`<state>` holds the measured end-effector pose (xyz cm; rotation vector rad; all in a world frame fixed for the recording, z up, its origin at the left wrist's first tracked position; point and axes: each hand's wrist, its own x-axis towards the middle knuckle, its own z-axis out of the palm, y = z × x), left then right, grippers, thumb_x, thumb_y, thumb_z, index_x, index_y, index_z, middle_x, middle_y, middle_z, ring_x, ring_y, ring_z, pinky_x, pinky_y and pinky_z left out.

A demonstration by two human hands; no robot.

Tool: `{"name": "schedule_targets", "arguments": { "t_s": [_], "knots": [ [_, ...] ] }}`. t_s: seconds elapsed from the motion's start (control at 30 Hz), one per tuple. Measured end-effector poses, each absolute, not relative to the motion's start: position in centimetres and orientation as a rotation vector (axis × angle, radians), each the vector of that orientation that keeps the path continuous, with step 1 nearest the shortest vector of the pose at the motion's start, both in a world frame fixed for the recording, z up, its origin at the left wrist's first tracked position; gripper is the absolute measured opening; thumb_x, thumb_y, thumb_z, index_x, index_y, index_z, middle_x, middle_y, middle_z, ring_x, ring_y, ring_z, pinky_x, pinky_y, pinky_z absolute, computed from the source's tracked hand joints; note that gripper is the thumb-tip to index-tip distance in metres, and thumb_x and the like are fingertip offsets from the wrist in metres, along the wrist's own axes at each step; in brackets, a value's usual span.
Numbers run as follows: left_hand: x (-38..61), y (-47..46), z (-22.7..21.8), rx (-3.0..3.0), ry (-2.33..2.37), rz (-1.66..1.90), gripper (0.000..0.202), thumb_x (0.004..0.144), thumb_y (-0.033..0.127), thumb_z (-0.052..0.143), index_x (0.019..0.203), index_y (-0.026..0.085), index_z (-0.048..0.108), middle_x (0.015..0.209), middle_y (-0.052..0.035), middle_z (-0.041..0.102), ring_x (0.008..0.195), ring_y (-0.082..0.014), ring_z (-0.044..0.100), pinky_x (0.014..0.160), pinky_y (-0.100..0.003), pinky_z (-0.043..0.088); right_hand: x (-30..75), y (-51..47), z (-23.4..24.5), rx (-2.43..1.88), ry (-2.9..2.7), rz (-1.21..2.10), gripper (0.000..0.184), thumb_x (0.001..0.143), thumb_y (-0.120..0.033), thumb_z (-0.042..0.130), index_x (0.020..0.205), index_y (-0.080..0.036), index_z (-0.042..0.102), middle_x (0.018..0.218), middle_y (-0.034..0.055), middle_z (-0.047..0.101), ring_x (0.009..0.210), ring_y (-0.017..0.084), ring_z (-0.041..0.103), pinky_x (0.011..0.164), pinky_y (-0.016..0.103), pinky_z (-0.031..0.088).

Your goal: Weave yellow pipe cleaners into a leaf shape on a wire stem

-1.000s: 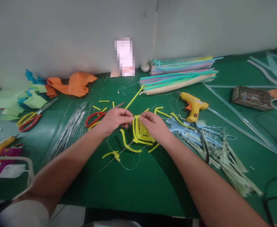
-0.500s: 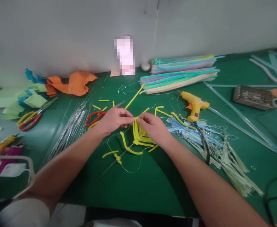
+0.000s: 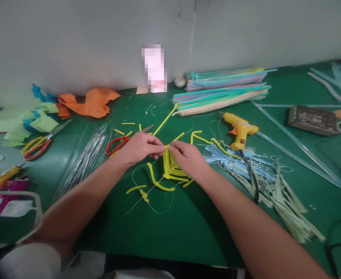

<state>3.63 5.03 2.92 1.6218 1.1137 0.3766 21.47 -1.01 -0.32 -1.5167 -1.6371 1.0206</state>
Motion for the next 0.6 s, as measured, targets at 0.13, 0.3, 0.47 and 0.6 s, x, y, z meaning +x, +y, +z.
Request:
{"name": "schedule_targets", "arguments": {
  "t_s": [0.13,0.3,0.47,0.6],
  "knots": [
    [3.61,4.84,3.26,1.684,1.14,0.353,0.019,0.076,0.032,0.07,0.076,0.014,0.071,0.062,-0.004,0.068,0.057,-0.0115,0.063,0.059,-0.024,0.049,21.37,-1.17,-0.36,-1.521,-1.641,0.965,0.028,0.09,-0.036,0.044,0.092,-0.021,0.068,0.092,0.0046,0.07,0.084,0.019,0.06,0.075,0.031,0.044],
    [3.91,4.4,3.49,1.75,1.162,0.422,0.016,0.077,0.029,0.067,0.073,0.014,0.068,0.062,-0.003,0.067,0.054,-0.0102,0.06,0.058,-0.024,0.048,21.27,-1.14,-0.45,-1.513,-1.573,1.06,0.027,0.087,-0.037,0.049,0.096,-0.02,0.068,0.082,0.003,0.066,0.073,0.017,0.056,0.066,0.03,0.042],
    [4.05,4.43,3.4,1.687,1.137,0.496,0.015,0.076,0.03,0.068,0.075,0.015,0.068,0.068,-0.0024,0.068,0.055,-0.0089,0.06,0.058,-0.023,0.048,21.49,-0.95,-0.77,-1.502,-1.355,1.187,0.028,0.083,-0.043,0.056,0.095,-0.02,0.065,0.067,-0.0016,0.055,0.058,0.013,0.046,0.054,0.027,0.035],
    [3.96,4.8,3.07,1.593,1.103,0.465,0.015,0.078,0.03,0.065,0.076,0.015,0.068,0.07,-0.0036,0.068,0.057,-0.0098,0.062,0.061,-0.025,0.051,21.59,-0.86,-0.97,-1.457,-1.305,1.251,0.027,0.082,-0.042,0.057,0.093,-0.019,0.064,0.069,-0.001,0.057,0.058,0.013,0.047,0.054,0.027,0.036]
  ]
}}
